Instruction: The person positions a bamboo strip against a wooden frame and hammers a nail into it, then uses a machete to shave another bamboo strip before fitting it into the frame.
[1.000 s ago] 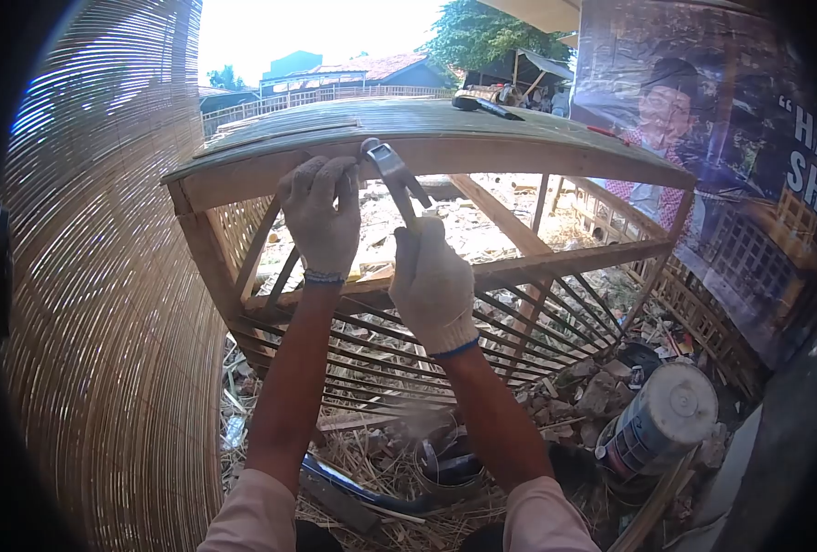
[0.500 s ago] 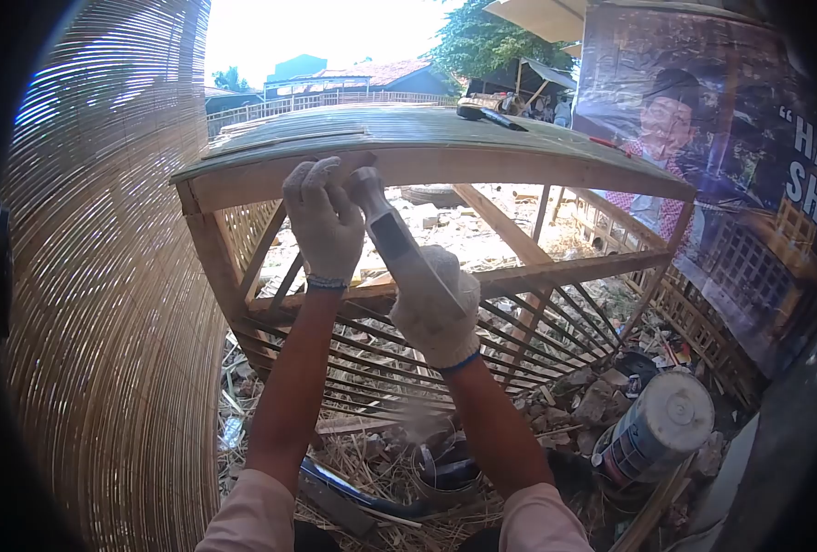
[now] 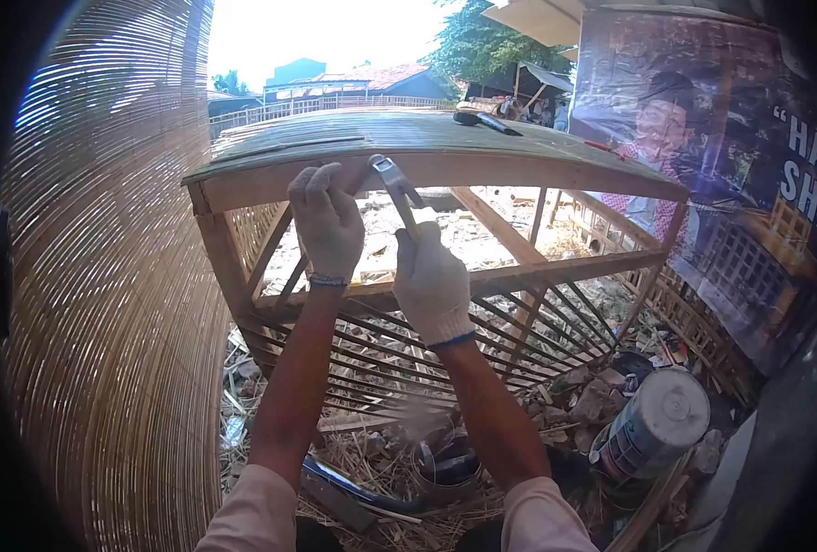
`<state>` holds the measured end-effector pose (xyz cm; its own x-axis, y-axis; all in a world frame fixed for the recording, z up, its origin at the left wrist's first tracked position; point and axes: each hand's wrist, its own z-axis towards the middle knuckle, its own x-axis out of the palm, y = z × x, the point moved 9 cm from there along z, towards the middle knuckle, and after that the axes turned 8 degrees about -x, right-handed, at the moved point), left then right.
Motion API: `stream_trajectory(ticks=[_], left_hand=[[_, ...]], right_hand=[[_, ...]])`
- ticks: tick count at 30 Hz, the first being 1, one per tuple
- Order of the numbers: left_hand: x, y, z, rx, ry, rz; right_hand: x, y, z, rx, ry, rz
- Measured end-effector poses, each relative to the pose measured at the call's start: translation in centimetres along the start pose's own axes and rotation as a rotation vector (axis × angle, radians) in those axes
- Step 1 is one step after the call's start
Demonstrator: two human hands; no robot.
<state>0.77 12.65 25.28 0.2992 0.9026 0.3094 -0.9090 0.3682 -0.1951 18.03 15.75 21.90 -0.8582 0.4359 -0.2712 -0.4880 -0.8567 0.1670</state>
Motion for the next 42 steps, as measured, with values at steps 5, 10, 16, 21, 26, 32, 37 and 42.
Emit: stream_trajectory(ticks=[5, 10, 16, 21, 26, 32, 37, 42], left_hand=[[-0.3, -0.3, -0.2, 0.003, 0.014, -0.022], [-0.4, -0.2, -0.3, -0.02, 0.023, -0.045], [-0.7, -0.1, -0.4, -0.047, 0.112, -0.081], [-0.4, -0.4, -0.1, 0.01, 0.121, -0.119], [-1.2, -1.2, -1.0, 0.169, 0.199, -0.085], [-5.2, -0.8, -3.6, 0.051, 0.287, -0.067], [-11.5, -5.7, -4.0, -0.313, 0.424, -0.261], [-13.7, -14.4, -4.0, -0.797, 0.748, -1.087]], right_hand=[[-0.5, 1.3, 0.1, -0.164, -0.107, 0.014], [-2.2, 0.2, -1.3, -0.031, -0.098, 0.019], [1.1, -1.3, -0.1, 0.109, 0.13, -0.068], [-4.4, 0.8, -2.7, 0.105, -0.088, 0.098], [-5.3, 0.4, -6.4, 0.349, -0.045, 0.267], [-4.2, -1.5, -8.9, 0.601, -0.004, 0.625], [-5.8, -2.5, -8.9, 0.679, -0.08, 0.827], [-7.2, -5.1, -9.8, 0.737, -0.132, 0.851]])
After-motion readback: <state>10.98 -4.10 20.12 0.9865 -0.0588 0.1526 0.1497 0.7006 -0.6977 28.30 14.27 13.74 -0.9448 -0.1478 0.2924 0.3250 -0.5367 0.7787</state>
